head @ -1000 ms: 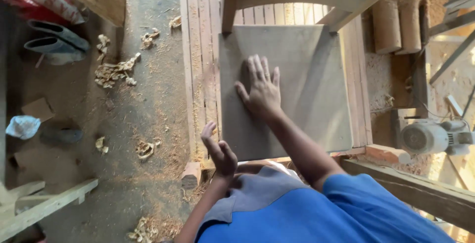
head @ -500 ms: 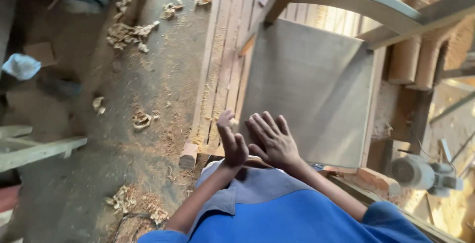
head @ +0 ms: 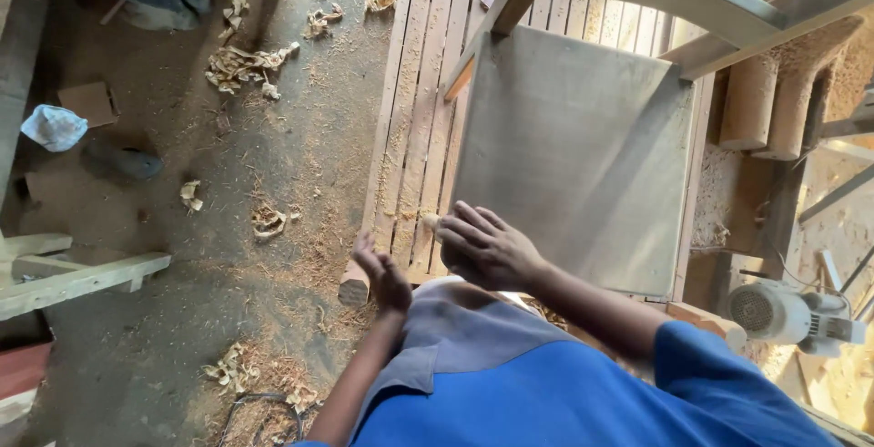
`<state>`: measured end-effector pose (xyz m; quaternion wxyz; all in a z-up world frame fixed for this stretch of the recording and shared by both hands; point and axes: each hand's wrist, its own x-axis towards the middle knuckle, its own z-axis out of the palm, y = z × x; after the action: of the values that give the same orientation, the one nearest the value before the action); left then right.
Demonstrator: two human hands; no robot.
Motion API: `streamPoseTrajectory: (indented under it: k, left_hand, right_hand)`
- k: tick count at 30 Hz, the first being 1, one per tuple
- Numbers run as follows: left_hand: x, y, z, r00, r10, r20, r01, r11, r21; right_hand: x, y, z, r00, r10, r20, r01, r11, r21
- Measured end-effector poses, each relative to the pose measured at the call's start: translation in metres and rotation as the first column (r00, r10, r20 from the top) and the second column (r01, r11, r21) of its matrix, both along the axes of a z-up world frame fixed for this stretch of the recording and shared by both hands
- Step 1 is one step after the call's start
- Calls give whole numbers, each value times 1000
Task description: The person sands the seat and backrest of a wooden chair using a sanding block. They then wipe the seat with a cloth and continue sanding the chair's legs and frame. The person repositions the chair to access different areas for sanding.
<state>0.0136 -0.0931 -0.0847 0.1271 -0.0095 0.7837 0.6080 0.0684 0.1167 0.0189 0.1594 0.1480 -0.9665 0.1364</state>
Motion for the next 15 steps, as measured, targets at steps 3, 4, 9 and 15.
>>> streamPoseTrajectory:
  k: [3, 4, 9, 15]
  left_hand:
    - [-4, -27, -8, 986, 131, 100, -126, 991, -51]
    - [-5, -33, -11, 989, 113, 98, -108, 993, -51]
    - [-19, -38, -34, 981, 196, -5, -194, 965, -175]
    - [-20, 30, 17, 943, -22, -331, 24, 1000, 4]
  right_hand:
    - [-33, 73, -66, 991, 98, -95, -47, 896, 441]
    - [-57, 87, -59, 992, 80, -97, -30, 897, 441]
    - [-98, 127, -22, 746, -663, 64, 654, 747, 116]
    - [45, 13, 9, 857, -303, 417, 266, 953, 146]
